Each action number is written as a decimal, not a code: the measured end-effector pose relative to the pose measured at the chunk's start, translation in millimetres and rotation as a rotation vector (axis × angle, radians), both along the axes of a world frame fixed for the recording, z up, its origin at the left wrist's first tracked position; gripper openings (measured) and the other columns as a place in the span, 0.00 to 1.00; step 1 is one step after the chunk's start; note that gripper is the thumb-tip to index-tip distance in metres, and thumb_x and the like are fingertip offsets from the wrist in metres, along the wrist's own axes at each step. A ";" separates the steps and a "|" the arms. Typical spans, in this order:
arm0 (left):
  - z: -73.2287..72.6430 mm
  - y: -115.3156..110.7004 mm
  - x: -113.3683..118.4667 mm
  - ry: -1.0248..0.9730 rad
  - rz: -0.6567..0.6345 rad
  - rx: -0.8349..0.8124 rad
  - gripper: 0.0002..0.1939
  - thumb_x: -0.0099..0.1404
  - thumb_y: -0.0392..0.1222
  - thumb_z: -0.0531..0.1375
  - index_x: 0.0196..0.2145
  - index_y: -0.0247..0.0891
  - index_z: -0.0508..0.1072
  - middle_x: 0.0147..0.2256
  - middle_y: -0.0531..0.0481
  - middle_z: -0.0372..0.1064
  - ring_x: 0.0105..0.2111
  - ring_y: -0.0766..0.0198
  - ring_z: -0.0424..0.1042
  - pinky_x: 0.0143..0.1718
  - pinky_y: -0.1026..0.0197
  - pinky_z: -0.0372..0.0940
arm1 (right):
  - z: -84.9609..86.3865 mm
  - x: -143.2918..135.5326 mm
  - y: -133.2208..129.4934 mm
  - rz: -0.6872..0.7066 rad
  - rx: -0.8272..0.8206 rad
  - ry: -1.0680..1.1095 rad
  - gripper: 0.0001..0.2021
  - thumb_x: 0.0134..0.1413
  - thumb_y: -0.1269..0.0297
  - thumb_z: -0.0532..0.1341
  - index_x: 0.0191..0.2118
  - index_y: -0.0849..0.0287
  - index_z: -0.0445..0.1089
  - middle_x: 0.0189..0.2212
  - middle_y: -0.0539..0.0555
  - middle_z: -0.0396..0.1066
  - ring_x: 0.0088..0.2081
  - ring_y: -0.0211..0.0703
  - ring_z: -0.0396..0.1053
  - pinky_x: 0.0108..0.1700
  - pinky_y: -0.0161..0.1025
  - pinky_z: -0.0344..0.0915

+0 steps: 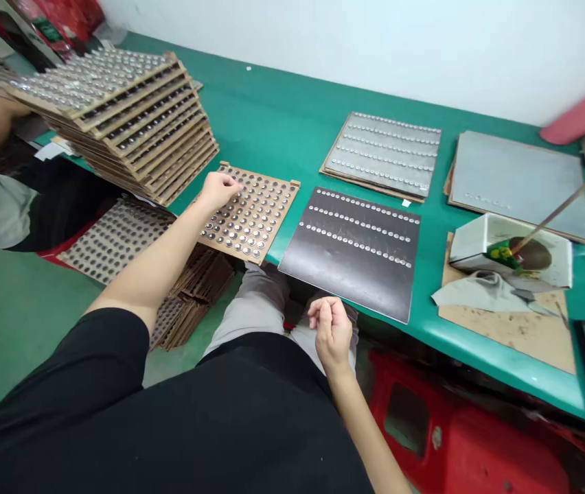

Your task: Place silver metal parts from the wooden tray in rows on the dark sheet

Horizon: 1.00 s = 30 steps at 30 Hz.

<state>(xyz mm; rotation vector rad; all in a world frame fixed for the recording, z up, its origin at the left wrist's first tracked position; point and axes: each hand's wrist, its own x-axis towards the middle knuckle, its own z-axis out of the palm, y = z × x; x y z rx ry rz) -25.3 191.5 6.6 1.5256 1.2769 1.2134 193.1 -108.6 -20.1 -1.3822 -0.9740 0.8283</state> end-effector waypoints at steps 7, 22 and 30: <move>2.3 50.1 11.5 0.218 0.068 -0.138 0.21 0.47 0.25 0.68 0.11 0.41 0.63 0.10 0.65 0.43 0.24 0.70 0.46 0.35 0.65 0.50 | -7.4 5.5 1.1 0.064 0.008 -0.121 0.25 0.65 0.51 0.52 0.19 0.57 0.59 0.16 0.47 0.62 0.16 0.30 0.55 0.19 0.32 0.53; 20.8 -127.2 76.4 0.308 -0.452 0.186 0.15 0.60 0.39 0.62 0.17 0.36 0.68 0.19 0.55 0.63 0.21 0.70 0.60 0.27 0.64 0.55 | 6.5 92.2 21.0 -0.208 0.052 -0.350 0.21 0.50 0.42 0.64 0.26 0.58 0.74 0.20 0.50 0.72 0.20 0.36 0.65 0.25 0.36 0.64; -1.5 -200.8 95.7 0.254 -0.750 0.014 0.16 0.63 0.42 0.58 0.19 0.35 0.68 0.21 0.50 0.66 0.21 0.69 0.63 0.25 0.65 0.58 | 8.7 166.1 72.6 -0.485 -0.382 -0.620 0.05 0.46 0.66 0.67 0.32 0.61 0.76 0.23 0.53 0.75 0.27 0.43 0.71 0.39 0.43 0.69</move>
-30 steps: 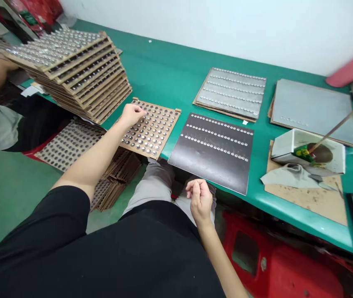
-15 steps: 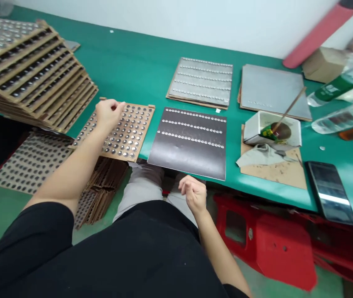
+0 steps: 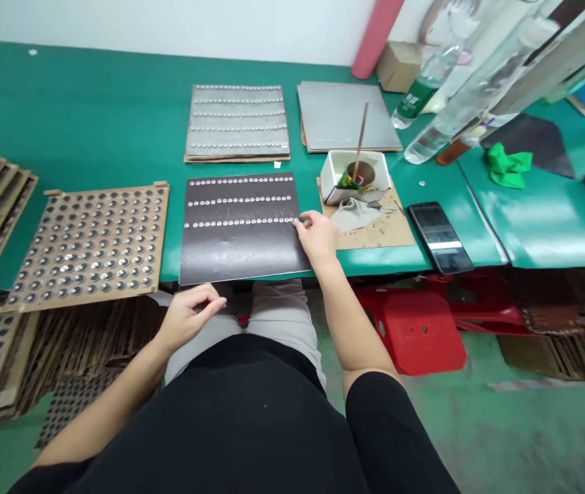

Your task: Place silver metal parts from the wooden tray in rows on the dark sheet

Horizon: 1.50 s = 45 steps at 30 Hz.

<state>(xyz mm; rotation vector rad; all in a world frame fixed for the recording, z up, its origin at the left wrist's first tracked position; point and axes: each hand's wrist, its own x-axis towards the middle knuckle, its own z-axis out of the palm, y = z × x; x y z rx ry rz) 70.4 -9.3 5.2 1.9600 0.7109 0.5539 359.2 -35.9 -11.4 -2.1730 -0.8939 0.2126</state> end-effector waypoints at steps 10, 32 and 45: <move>-3.2 -11.4 3.4 -0.036 0.126 -0.205 0.16 0.61 0.46 0.60 0.19 0.35 0.73 0.21 0.49 0.69 0.22 0.67 0.66 0.25 0.66 0.62 | 19.4 -39.6 -12.0 0.110 0.168 0.042 0.06 0.50 0.68 0.62 0.29 0.60 0.78 0.27 0.54 0.78 0.27 0.40 0.73 0.34 0.37 0.71; 0.4 -24.5 -2.4 -0.410 0.333 -0.747 0.17 0.53 0.50 0.69 0.23 0.34 0.71 0.23 0.53 0.65 0.21 0.73 0.59 0.25 0.67 0.58 | 4.3 -157.3 -52.8 0.614 0.630 0.359 0.03 0.50 0.69 0.66 0.30 0.55 0.77 0.27 0.50 0.76 0.28 0.35 0.72 0.31 0.35 0.69; 1.1 -30.3 4.7 -0.445 0.347 -0.813 0.14 0.51 0.45 0.70 0.20 0.34 0.71 0.20 0.55 0.62 0.20 0.74 0.58 0.23 0.67 0.54 | 1.6 -155.1 -59.9 0.589 0.569 0.292 0.03 0.52 0.65 0.66 0.30 0.52 0.78 0.25 0.49 0.78 0.27 0.37 0.73 0.31 0.37 0.71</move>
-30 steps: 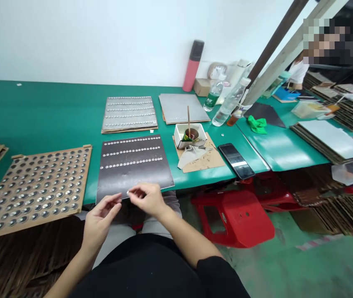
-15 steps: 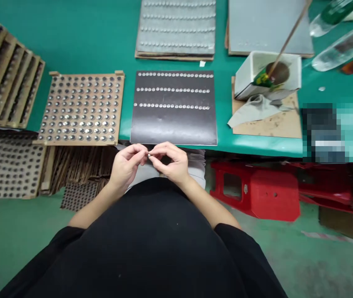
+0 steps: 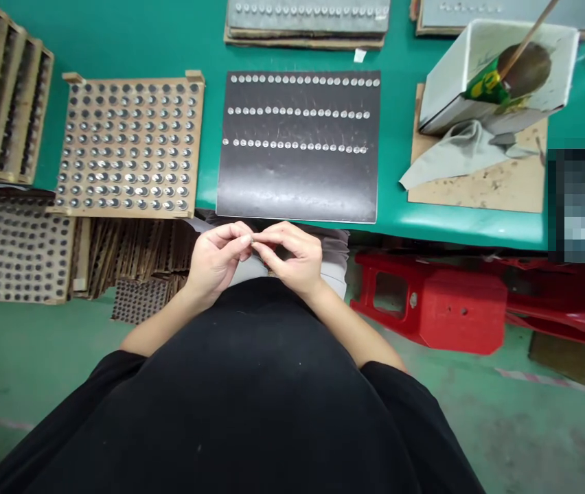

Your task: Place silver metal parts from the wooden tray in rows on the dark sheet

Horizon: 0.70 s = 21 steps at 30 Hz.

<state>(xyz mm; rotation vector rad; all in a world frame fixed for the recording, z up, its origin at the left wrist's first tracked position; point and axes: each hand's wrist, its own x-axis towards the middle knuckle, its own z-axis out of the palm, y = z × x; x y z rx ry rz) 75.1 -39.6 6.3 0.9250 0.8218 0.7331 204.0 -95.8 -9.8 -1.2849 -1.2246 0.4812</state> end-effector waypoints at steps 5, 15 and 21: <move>-1.9 -2.8 1.0 0.021 0.052 0.015 0.14 0.50 0.45 0.70 0.20 0.34 0.71 0.19 0.55 0.61 0.19 0.75 0.56 0.22 0.67 0.53 | -4.7 -1.8 -5.7 -0.011 -0.161 0.239 0.10 0.56 0.54 0.63 0.35 0.53 0.79 0.26 0.49 0.77 0.25 0.36 0.73 0.30 0.37 0.73; -4.2 -5.3 -2.9 -0.007 0.050 0.137 0.11 0.52 0.41 0.70 0.21 0.34 0.73 0.22 0.54 0.64 0.23 0.73 0.61 0.27 0.66 0.58 | 12.7 12.0 -4.8 0.152 -0.260 0.154 0.19 0.53 0.50 0.65 0.20 0.58 0.70 0.18 0.48 0.70 0.21 0.33 0.65 0.24 0.34 0.63; -1.9 -6.7 -4.3 -0.014 -0.018 0.053 0.13 0.51 0.43 0.71 0.20 0.34 0.72 0.22 0.54 0.63 0.21 0.74 0.57 0.24 0.66 0.56 | 4.6 7.2 -6.5 -0.094 -0.248 -0.067 0.17 0.60 0.53 0.59 0.24 0.57 0.71 0.20 0.49 0.70 0.23 0.34 0.66 0.27 0.35 0.64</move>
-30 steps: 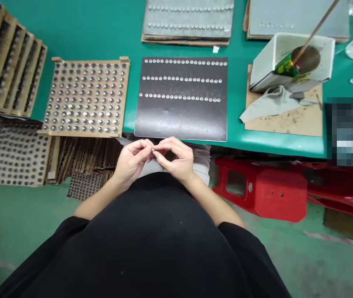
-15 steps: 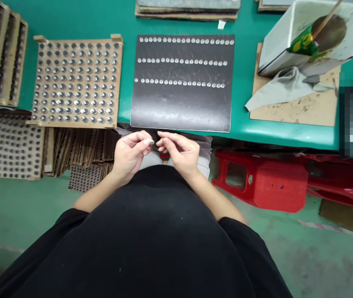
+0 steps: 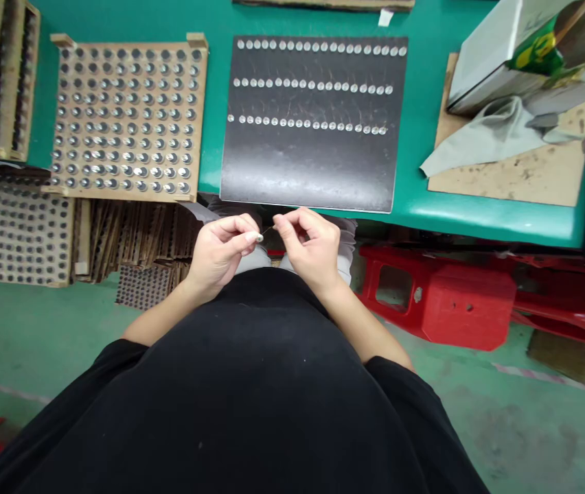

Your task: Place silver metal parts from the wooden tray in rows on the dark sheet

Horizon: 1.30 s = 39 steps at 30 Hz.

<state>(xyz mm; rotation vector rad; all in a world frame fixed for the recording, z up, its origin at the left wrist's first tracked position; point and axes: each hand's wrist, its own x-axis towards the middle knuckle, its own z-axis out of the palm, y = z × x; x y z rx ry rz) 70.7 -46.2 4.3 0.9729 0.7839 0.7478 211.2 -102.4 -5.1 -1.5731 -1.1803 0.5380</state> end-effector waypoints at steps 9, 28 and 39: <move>1.7 -1.8 -0.2 -0.013 0.008 -0.037 0.15 0.50 0.45 0.71 0.19 0.34 0.71 0.21 0.55 0.62 0.20 0.74 0.56 0.23 0.66 0.54 | -3.7 -3.6 -7.1 0.085 0.314 -0.100 0.03 0.53 0.62 0.67 0.36 0.50 0.76 0.40 0.53 0.70 0.39 0.42 0.71 0.35 0.40 0.71; 5.9 -6.6 -2.2 -0.027 -0.024 -0.197 0.13 0.47 0.41 0.70 0.18 0.33 0.70 0.19 0.56 0.61 0.18 0.77 0.56 0.19 0.69 0.51 | -7.4 -2.4 -10.2 0.143 0.080 0.266 0.15 0.60 0.51 0.59 0.33 0.56 0.75 0.35 0.54 0.75 0.40 0.43 0.74 0.35 0.40 0.71; 8.9 -9.5 -4.8 -0.032 -0.030 -0.151 0.16 0.46 0.43 0.72 0.18 0.33 0.70 0.19 0.56 0.60 0.18 0.76 0.56 0.20 0.68 0.51 | 2.5 -6.8 -8.1 0.121 0.234 -0.037 0.11 0.54 0.66 0.65 0.23 0.57 0.68 0.27 0.49 0.70 0.32 0.38 0.69 0.35 0.41 0.67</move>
